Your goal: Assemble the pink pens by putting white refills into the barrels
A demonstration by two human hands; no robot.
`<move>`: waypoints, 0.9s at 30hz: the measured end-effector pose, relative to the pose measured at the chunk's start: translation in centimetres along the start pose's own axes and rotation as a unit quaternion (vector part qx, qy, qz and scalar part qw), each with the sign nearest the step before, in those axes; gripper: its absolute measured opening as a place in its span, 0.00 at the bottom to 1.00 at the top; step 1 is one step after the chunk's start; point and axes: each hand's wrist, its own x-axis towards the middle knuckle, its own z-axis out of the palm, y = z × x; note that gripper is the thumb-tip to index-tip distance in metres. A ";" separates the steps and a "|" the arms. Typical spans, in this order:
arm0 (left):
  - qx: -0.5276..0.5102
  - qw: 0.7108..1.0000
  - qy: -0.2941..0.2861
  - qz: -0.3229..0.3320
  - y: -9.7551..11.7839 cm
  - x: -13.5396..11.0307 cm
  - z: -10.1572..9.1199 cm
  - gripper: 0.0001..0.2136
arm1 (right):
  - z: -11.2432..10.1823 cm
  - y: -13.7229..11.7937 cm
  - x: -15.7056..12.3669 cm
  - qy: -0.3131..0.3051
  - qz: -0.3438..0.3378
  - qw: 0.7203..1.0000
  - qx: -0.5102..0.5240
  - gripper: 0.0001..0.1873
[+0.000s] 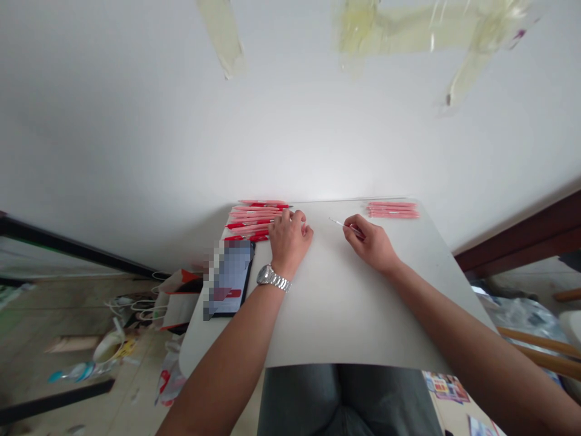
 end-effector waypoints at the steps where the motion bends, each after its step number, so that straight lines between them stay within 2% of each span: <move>1: -0.014 1.000 0.007 0.001 0.0 0.1 0.0 0.06 | 0.0 0.0 0.0 -0.002 0.001 1.000 0.001 0.08; 5: -0.139 0.988 0.064 0.028 0.0 0.4 0.1 0.05 | 0.0 -0.1 0.0 -0.008 0.002 1.000 0.007 0.08; 7: -0.236 0.967 0.087 0.051 0.0 0.5 0.2 0.04 | 0.0 -0.1 0.0 -0.009 0.003 1.000 0.011 0.08; 9: -0.328 0.939 0.086 0.062 0.2 0.3 0.2 0.04 | 0.1 -0.1 0.0 -0.009 0.004 1.000 0.017 0.08; 14: -0.530 0.848 0.004 0.005 1.3 -0.3 0.1 0.10 | 0.0 0.0 -0.1 -0.019 -0.007 0.999 0.036 0.10; 18: -0.618 0.783 -0.061 -0.030 2.0 -0.6 0.0 0.12 | 0.0 -0.1 -0.1 -0.030 -0.019 0.998 0.050 0.10; 23: -0.656 0.744 -0.119 -0.044 2.2 -0.8 0.1 0.14 | 0.1 0.0 -0.2 -0.037 -0.032 0.997 0.056 0.10; 27: -0.674 0.728 -0.123 -0.038 2.1 -0.9 0.4 0.13 | 0.2 0.2 -0.2 -0.042 -0.040 0.997 0.058 0.10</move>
